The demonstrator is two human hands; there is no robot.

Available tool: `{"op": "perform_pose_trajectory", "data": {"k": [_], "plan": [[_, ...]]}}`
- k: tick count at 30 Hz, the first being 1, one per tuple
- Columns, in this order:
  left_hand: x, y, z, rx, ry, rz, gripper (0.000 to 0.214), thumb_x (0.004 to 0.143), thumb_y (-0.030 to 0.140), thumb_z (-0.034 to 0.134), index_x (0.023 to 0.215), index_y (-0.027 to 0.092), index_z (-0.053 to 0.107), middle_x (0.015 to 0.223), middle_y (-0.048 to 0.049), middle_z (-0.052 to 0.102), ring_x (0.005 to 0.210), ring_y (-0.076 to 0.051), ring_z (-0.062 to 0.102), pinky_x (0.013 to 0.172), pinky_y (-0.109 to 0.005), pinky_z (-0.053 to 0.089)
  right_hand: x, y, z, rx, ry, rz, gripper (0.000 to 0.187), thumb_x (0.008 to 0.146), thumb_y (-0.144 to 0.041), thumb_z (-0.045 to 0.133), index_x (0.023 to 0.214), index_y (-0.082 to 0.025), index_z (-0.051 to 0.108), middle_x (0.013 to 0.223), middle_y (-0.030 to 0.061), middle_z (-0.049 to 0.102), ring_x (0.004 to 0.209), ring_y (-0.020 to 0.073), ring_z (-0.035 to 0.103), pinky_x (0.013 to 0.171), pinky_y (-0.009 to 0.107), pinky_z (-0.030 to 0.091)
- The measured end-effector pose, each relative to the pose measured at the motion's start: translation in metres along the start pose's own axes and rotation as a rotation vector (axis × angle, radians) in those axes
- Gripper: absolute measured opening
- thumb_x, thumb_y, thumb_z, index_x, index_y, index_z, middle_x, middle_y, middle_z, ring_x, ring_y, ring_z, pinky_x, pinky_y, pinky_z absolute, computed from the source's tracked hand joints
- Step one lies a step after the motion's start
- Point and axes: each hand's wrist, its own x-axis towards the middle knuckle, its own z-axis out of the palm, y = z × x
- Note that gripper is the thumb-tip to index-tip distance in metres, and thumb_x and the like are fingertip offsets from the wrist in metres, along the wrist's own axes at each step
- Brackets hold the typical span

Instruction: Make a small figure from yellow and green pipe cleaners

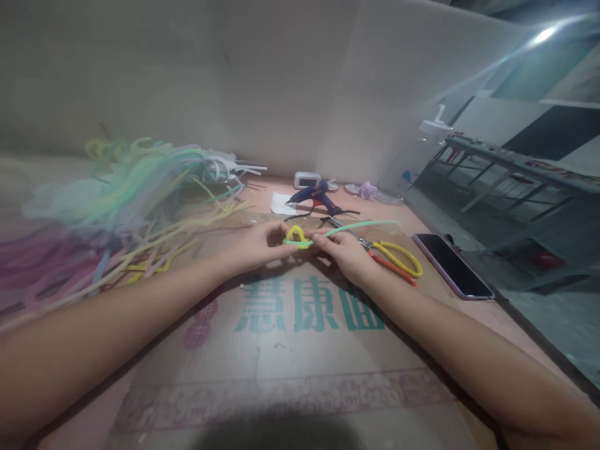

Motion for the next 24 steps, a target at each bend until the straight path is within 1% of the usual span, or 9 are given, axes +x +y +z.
{"op": "perform_pose_trajectory", "data": {"k": [2, 4, 7, 9, 12, 15, 17, 21, 24], "plan": [[0.0, 0.001, 0.001, -0.003, 0.004, 0.012, 0.036, 0.081, 0.044, 0.075, 0.098, 0.016, 0.06, 0.099, -0.0062, 0.071, 0.089, -0.019, 0.069, 0.079, -0.032, 0.054, 0.001, -0.001, -0.001, 0.018, 0.021, 0.019, 0.04, 0.07, -0.047, 0.083, 0.096, -0.018, 0.073, 0.077, 0.003, 0.074, 0.075, 0.0166, 0.069, 0.074, 0.03, 0.054], [0.001, 0.001, 0.002, 0.015, 0.009, 0.026, 0.036, 0.082, 0.043, 0.074, 0.103, 0.016, 0.061, 0.106, -0.0079, 0.071, 0.096, -0.021, 0.069, 0.086, -0.036, 0.055, 0.002, -0.001, -0.002, 0.023, 0.032, 0.003, 0.04, 0.069, -0.046, 0.084, 0.095, -0.018, 0.073, 0.077, 0.0031, 0.074, 0.074, 0.0166, 0.069, 0.072, 0.029, 0.053], [0.001, -0.004, 0.003, 0.058, 0.026, 0.041, 0.035, 0.083, 0.04, 0.073, 0.106, 0.017, 0.061, 0.11, -0.0084, 0.07, 0.101, -0.024, 0.069, 0.089, -0.04, 0.056, 0.003, 0.0, -0.003, 0.043, 0.028, 0.002, 0.04, 0.069, -0.045, 0.084, 0.096, -0.018, 0.072, 0.077, 0.0029, 0.074, 0.072, 0.0172, 0.07, 0.07, 0.029, 0.053], [0.002, -0.008, 0.002, 0.035, 0.025, 0.063, 0.035, 0.083, 0.039, 0.073, 0.108, 0.018, 0.058, 0.112, -0.0088, 0.069, 0.104, -0.024, 0.069, 0.09, -0.04, 0.056, 0.003, 0.001, -0.003, 0.061, 0.007, 0.016, 0.041, 0.069, -0.044, 0.084, 0.099, -0.019, 0.072, 0.079, 0.003, 0.075, 0.073, 0.0176, 0.07, 0.071, 0.031, 0.054], [0.003, -0.012, 0.001, -0.043, -0.014, 0.106, 0.038, 0.086, 0.038, 0.072, 0.114, 0.02, 0.053, 0.119, -0.0104, 0.067, 0.111, -0.023, 0.067, 0.092, -0.04, 0.056, 0.002, 0.0, -0.003, 0.069, -0.011, 0.022, 0.043, 0.069, -0.043, 0.084, 0.103, -0.019, 0.073, 0.078, 0.0026, 0.074, 0.073, 0.0166, 0.069, 0.071, 0.03, 0.054], [0.003, -0.011, 0.002, -0.109, -0.071, 0.128, 0.043, 0.088, 0.038, 0.07, 0.121, 0.021, 0.049, 0.125, -0.0125, 0.065, 0.114, -0.023, 0.066, 0.093, -0.039, 0.056, 0.001, -0.002, -0.002, 0.054, 0.0, 0.059, 0.043, 0.068, -0.041, 0.085, 0.102, -0.019, 0.073, 0.073, 0.0015, 0.072, 0.069, 0.0145, 0.066, 0.066, 0.027, 0.052], [0.003, -0.01, 0.003, -0.113, -0.09, 0.144, 0.046, 0.088, 0.038, 0.069, 0.125, 0.02, 0.048, 0.128, -0.0136, 0.064, 0.116, -0.024, 0.065, 0.094, -0.039, 0.056, 0.001, -0.003, -0.003, 0.05, 0.001, 0.086, 0.042, 0.067, -0.041, 0.086, 0.1, -0.019, 0.073, 0.07, 0.0013, 0.071, 0.066, 0.0137, 0.064, 0.062, 0.025, 0.049], [0.0, -0.007, 0.006, 0.02, -0.055, 0.18, 0.048, 0.089, 0.037, 0.067, 0.13, 0.02, 0.05, 0.127, -0.0127, 0.065, 0.115, -0.024, 0.066, 0.099, -0.042, 0.053, 0.001, -0.005, -0.002, 0.077, -0.017, 0.102, 0.042, 0.065, -0.041, 0.087, 0.096, -0.017, 0.071, 0.067, 0.0017, 0.071, 0.064, 0.0135, 0.063, 0.061, 0.024, 0.048], [-0.002, -0.003, 0.008, 0.157, -0.003, 0.211, 0.045, 0.091, 0.036, 0.063, 0.132, 0.02, 0.053, 0.127, -0.0114, 0.066, 0.114, -0.024, 0.066, 0.099, -0.041, 0.054, 0.001, -0.006, -0.002, 0.085, -0.023, 0.093, 0.041, 0.064, -0.041, 0.088, 0.09, -0.017, 0.068, 0.064, 0.001, 0.07, 0.06, 0.0126, 0.062, 0.059, 0.023, 0.048]]}}
